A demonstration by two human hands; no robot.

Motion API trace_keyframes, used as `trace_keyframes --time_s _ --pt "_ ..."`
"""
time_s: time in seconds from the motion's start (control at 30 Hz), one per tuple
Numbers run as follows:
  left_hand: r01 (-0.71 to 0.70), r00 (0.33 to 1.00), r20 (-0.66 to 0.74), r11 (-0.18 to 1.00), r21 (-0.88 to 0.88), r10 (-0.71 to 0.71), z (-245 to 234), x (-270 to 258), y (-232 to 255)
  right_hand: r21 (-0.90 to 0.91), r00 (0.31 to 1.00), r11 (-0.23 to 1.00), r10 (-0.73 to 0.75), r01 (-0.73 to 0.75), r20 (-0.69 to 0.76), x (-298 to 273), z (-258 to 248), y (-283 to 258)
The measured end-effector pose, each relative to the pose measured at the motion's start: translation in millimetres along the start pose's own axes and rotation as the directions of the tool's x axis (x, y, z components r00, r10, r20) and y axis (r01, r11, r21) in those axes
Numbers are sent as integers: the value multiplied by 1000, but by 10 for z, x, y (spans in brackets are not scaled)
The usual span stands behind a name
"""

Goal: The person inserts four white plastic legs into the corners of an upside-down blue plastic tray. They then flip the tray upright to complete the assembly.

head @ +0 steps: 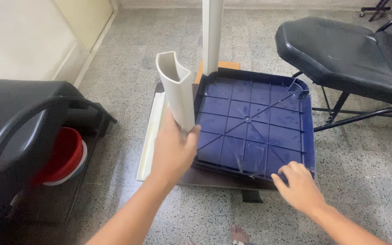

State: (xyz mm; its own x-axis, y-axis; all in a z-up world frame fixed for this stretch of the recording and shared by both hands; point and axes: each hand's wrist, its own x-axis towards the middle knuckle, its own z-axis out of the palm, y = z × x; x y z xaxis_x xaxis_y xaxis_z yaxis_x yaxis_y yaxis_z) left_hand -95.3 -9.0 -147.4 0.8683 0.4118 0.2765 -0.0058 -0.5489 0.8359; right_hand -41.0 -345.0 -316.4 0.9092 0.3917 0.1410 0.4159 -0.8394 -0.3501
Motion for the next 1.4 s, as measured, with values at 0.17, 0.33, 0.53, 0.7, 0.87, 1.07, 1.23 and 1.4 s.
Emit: trace_keyframes --time_s 0.17,0.33,0.53,0.7,0.87,1.07,1.23,1.4 --pt "123 988 86 991 57 -127 -1 254 -254 -66 983 982 -176 179 52 -192 -16 -236" --pt "-138 990 26 967 216 136 -29 510 -480 -17 996 997 -75 76 51 -272 55 -613" --pt "190 977 61 967 171 -202 75 695 -482 -97 970 991 114 -95 215 -178 112 -1060" --pt "83 991 -110 991 106 -72 307 218 -747 -17 988 999 34 -32 147 -115 -11 -939" --pt "513 752 286 800 312 -594 794 -348 -1145 -158 972 960 226 -233 -64 13 -187 -326" --pt "594 637 337 720 359 -693 1236 -422 -1259 -201 990 969 144 -143 -11 356 -161 341" --pt "557 678 243 700 447 -694 1256 -409 -1130 -66 999 998 -5 2 -52 382 -218 856" --pt "587 635 226 652 480 -739 1189 -346 -968 -18 987 988 -155 154 -46 312 -260 1085"
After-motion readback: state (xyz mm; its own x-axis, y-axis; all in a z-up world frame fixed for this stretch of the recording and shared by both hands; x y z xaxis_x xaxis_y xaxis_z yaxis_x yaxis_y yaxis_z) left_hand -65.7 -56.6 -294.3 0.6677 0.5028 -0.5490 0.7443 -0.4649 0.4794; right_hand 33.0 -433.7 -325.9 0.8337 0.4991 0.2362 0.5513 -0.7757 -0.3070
